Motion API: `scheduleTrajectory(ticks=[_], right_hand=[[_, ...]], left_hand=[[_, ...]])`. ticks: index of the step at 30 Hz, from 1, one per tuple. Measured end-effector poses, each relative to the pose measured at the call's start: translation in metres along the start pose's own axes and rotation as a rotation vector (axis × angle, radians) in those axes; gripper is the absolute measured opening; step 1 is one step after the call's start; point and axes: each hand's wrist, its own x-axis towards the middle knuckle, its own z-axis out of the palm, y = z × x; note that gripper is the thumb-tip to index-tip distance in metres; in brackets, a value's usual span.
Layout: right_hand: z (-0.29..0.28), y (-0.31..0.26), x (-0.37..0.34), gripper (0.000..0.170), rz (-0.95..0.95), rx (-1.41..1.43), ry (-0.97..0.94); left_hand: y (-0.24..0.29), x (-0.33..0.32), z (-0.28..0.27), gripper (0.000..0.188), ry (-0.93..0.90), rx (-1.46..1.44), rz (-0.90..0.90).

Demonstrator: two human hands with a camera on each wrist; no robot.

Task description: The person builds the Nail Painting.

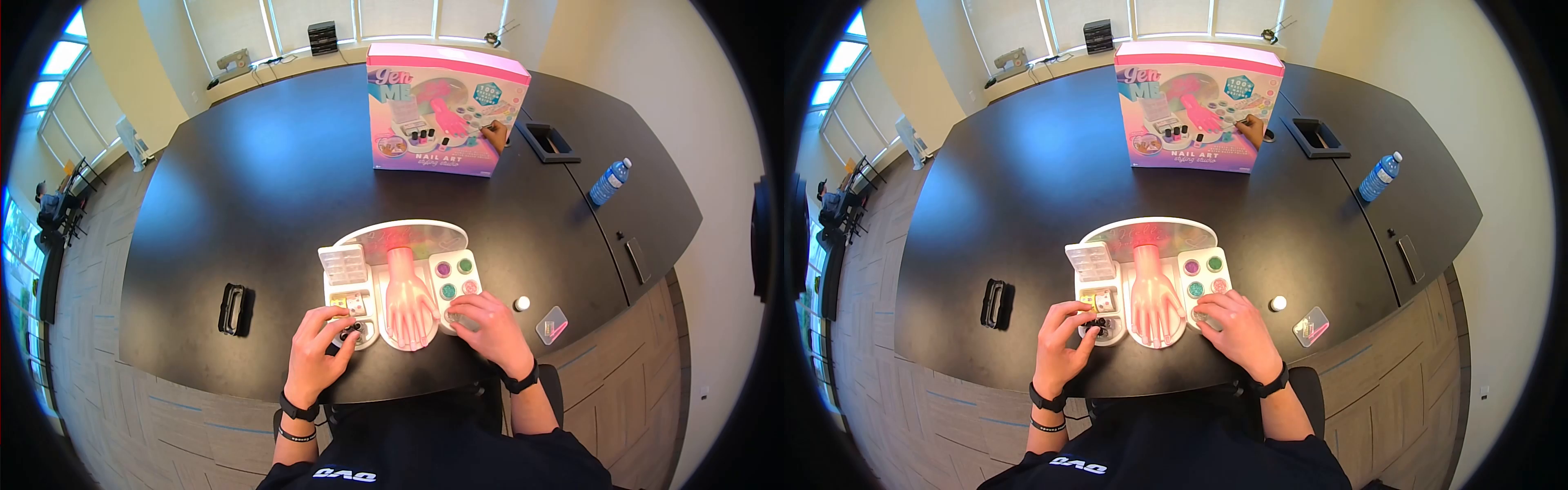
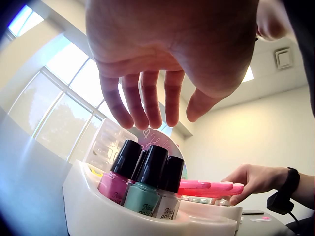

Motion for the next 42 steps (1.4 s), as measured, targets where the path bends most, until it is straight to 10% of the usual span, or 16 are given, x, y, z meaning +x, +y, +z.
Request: scheduleTrajectory(ticks=[22, 42], right_hand=[[-0.01, 0.012, -0.006, 0.022, 0.022, 0.031, 0.091], [-0.038, 0.082, -0.041, 0.026, 0.463, -0.287, 0.112]], left_hand=[[0.003, 0.003, -0.001, 0.024, 0.001, -0.002, -0.016], [0.003, 0.003, 0.001, 0.022, -0.003, 0.005, -0.001]])
